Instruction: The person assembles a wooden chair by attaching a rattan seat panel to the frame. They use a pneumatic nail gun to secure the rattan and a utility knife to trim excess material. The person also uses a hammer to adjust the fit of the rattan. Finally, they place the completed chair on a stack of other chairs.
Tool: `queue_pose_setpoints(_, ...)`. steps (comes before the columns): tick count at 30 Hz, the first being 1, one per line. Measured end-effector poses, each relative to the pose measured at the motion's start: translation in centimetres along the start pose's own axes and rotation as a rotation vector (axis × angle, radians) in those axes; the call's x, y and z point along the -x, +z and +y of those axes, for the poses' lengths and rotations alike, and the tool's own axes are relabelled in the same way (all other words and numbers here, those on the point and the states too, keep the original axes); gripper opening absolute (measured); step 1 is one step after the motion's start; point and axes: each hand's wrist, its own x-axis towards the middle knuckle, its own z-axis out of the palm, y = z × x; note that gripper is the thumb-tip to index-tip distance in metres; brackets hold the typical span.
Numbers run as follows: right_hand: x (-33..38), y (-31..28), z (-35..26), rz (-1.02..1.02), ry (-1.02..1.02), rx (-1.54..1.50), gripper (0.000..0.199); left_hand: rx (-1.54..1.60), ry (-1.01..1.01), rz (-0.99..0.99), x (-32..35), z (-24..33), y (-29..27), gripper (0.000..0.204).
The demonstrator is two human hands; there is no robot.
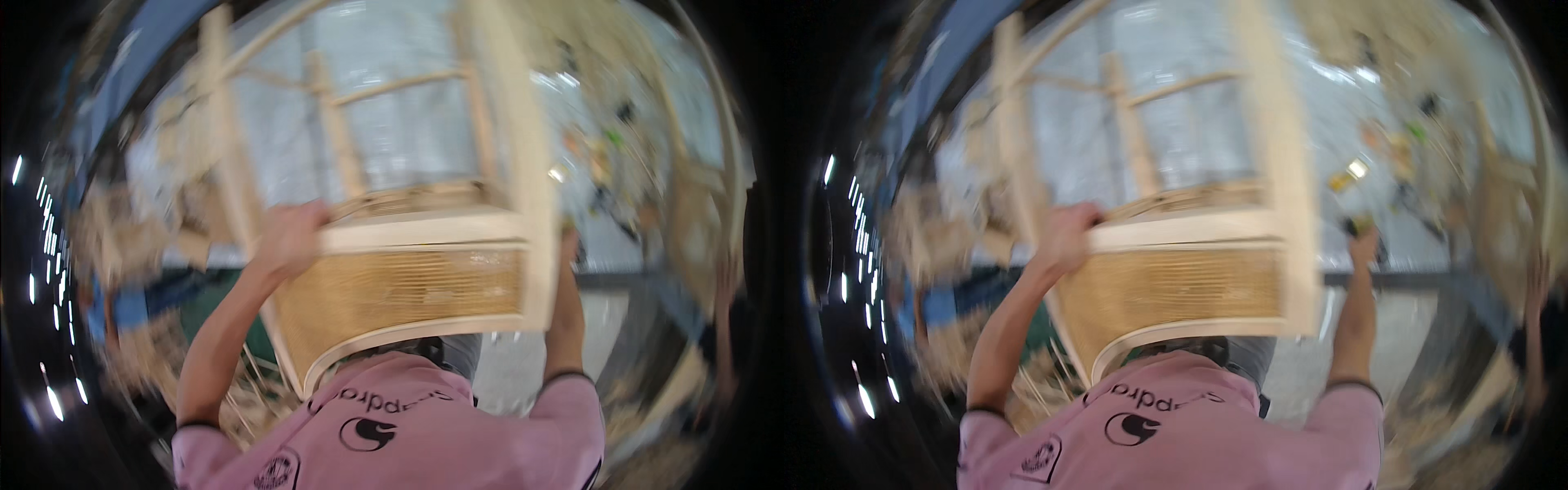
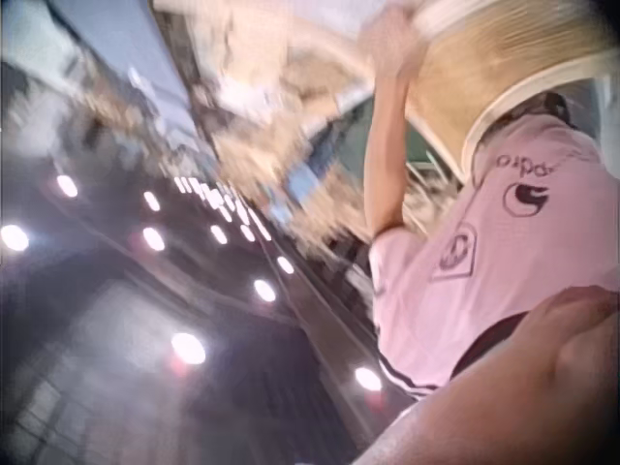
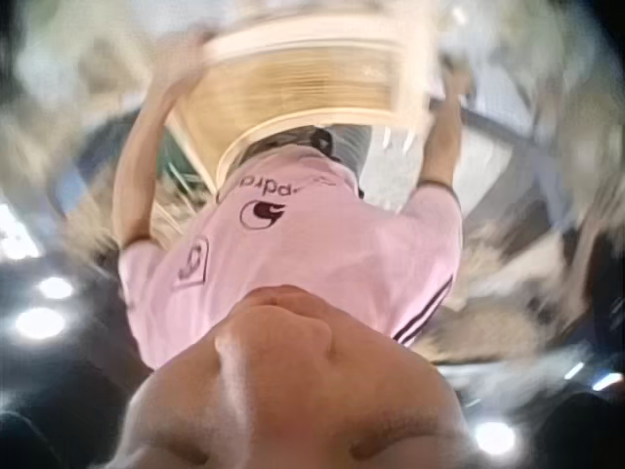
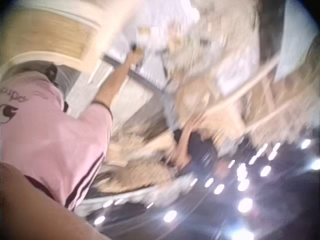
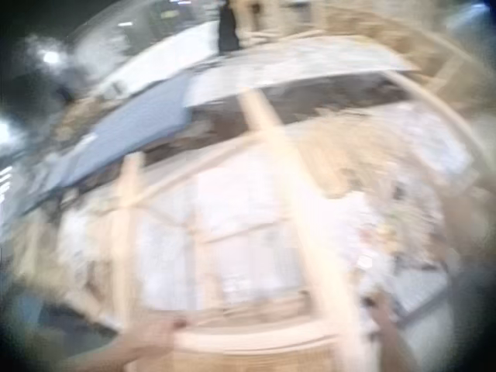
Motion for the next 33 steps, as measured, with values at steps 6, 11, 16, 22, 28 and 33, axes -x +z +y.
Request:
queue_pose_setpoints(6,7.3,-8.9,-2.7,0.025,-0.234,-0.377,0.054,0.2,0.013,0.133,5.1,-1.3,2.2,0.045)
queue_pose_setpoints(11,13.7,-20.9,-4.7,-0.163,-0.062,-0.718,0.053,0.377,0.013,0.165,3.1,-0.1,1.3,0.06)
queue_pose_setpoints(16,18.0,-37.5,-23.8,-0.048,-0.338,-0.353,0.06,0.409,0.068,0.292,3.7,-0.8,1.8,0.064)
queue_pose_setpoints(22,23.0,-47.4,-44.9,-0.117,-0.469,-0.24,0.068,0.541,0.047,0.356,3.8,-1.3,2.6,0.059)
queue_pose_setpoints(28,29.5,-39.8,-61.3,-0.319,-1.289,0.454,0.061,0.623,0.06,0.342,4.1,-1.8,2.6,0.05)
queue_pose_setpoints(33,34.0,-30.1,-67.9,-0.857,-1.476,0.534,0.083,0.58,0.237,0.432,3.2,-2.5,4.5,0.032)
